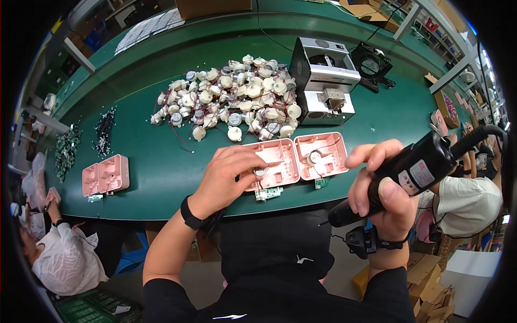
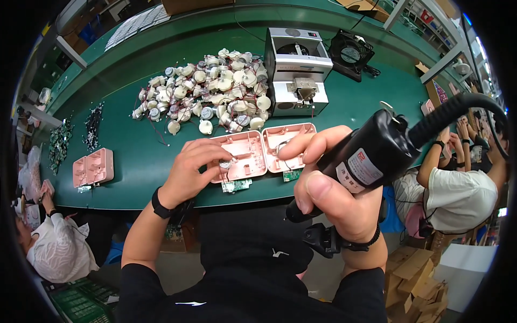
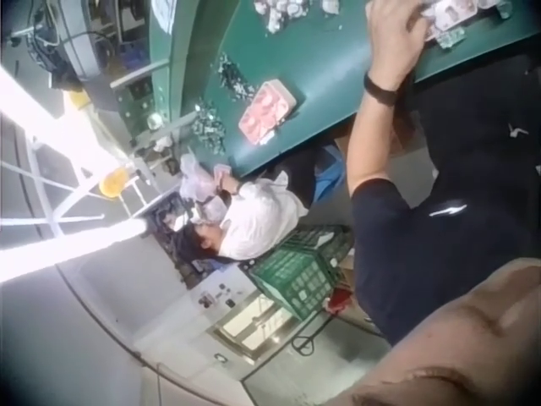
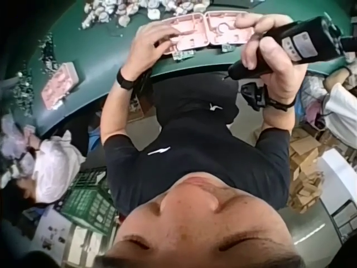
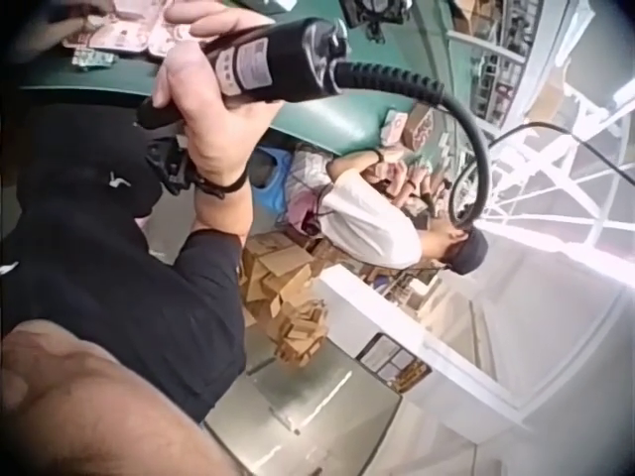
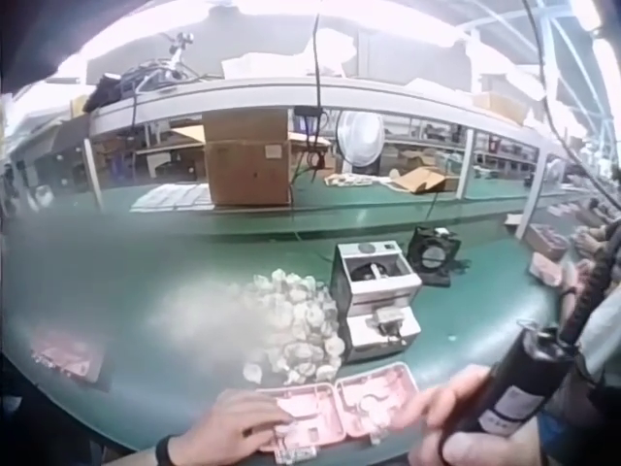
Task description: Assembling small electronic components using an electric screwdriver on a factory production line.
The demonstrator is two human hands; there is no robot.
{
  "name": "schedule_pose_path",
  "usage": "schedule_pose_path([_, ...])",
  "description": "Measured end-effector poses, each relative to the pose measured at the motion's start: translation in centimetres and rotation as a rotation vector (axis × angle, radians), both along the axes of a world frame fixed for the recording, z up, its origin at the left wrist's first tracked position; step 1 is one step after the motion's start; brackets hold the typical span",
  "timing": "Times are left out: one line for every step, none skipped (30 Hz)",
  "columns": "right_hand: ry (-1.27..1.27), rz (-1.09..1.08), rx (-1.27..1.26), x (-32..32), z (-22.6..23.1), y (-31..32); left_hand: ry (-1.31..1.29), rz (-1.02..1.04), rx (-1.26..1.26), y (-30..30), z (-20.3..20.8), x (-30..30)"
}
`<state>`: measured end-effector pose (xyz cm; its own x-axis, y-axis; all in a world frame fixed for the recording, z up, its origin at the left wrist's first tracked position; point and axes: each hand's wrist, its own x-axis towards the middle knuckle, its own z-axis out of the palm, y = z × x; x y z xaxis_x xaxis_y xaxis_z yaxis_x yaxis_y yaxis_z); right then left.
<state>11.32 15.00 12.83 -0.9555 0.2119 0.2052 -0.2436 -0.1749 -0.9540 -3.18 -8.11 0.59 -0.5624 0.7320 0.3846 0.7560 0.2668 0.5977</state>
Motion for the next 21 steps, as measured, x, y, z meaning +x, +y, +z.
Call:
schedule_pose_path([0.027, 0.003, -0.003, -0.4, 0.1, -0.1, -0.008, -0.001, 0.002, 0.1, -0.2, -0.1])
schedule_pose_path([0.053, 0.006, -0.006, -0.8, 0.2, -0.2, -0.004, 0.004, 0.012, 0.2, -0.3, -0.2])
schedule_pose_path([0.074, 0.008, -0.009, -1.2, 0.2, -0.5, -0.005, 0.007, 0.022, 0.3, -0.4, -0.1])
schedule_pose_path([0.06, 0.006, -0.005, -1.8, 0.3, -0.8, -0.007, 0.011, 0.032, 0.3, -0.6, -0.1])
schedule_pose_path([0.118, -0.006, -0.033, -2.4, 0.5, -1.3, -0.019, 0.011, 0.037, 0.4, -0.8, -0.1])
schedule_pose_path([0.174, -0.019, -0.06, -3.1, 0.6, -1.9, -0.002, 0.019, 0.029, 0.4, -1.1, -0.1])
schedule_pose_path([0.231, -0.031, -0.085, -3.7, 0.6, -2.3, 0.014, 0.027, 0.021, 0.5, -1.4, -0.1])
schedule_pose_path([0.22, -0.026, -0.077, -4.2, 0.4, -2.6, 0.032, 0.04, 0.014, 0.5, -1.5, -0.2])
schedule_pose_path([0.218, -0.011, -0.051, -4.7, 0.1, -2.9, 0.022, 0.044, 0.023, 0.6, -1.4, -0.1])
schedule_pose_path([0.215, 0.006, -0.03, -5.2, -0.5, -3.3, 0.01, 0.095, 0.021, 0.5, -1.0, 0.1])
schedule_pose_path([0.211, 0.023, -0.01, -5.6, -1.1, -3.7, -0.002, 0.146, 0.019, 0.5, -0.6, 0.3])
schedule_pose_path([0.2, 0.032, -0.009, -6.0, -1.7, -4.1, -0.013, 0.198, 0.016, 0.4, -0.6, 0.4])
schedule_pose_path([0.19, 0.026, -0.005, -6.2, -2.3, -4.5, -0.023, 0.199, 0.024, 0.4, -0.7, 0.3])
schedule_pose_path([0.18, 0.02, -0.003, -6.5, -2.8, -4.8, 0.014, 0.18, 0.005, 0.4, -0.9, 0.2])
schedule_pose_path([0.172, 0.014, -0.001, -6.7, -3.0, -5.1, 0.053, 0.163, -0.014, 0.4, -1.0, 0.1])
schedule_pose_path([0.167, 0.017, 0.007, -7.0, -3.1, -5.4, 0.093, 0.145, -0.034, 0.4, -1.1, 0.1])
schedule_pose_path([0.128, 0.003, 0.026, -7.2, -3.2, -5.7, 0.087, 0.148, -0.027, 0.4, -1.1, 0.1])
schedule_pose_path([0.091, -0.008, 0.043, -7.5, -3.3, -5.9, 0.077, 0.154, -0.032, 0.3, -1.1, 0.1])
schedule_pose_path([0.055, -0.019, 0.059, -7.7, -3.4, -6.0, 0.066, 0.159, -0.037, 0.3, -1.1, 0.1])
schedule_pose_path([0.053, -0.014, 0.064, -7.9, -3.5, -6.1, 0.057, 0.165, -0.043, 0.3, -1.1, 0.1])
schedule_pose_path([0.048, -0.008, 0.067, -8.1, -3.6, -6.1, 0.055, 0.17, -0.039, 0.4, -1.1, 0.2])
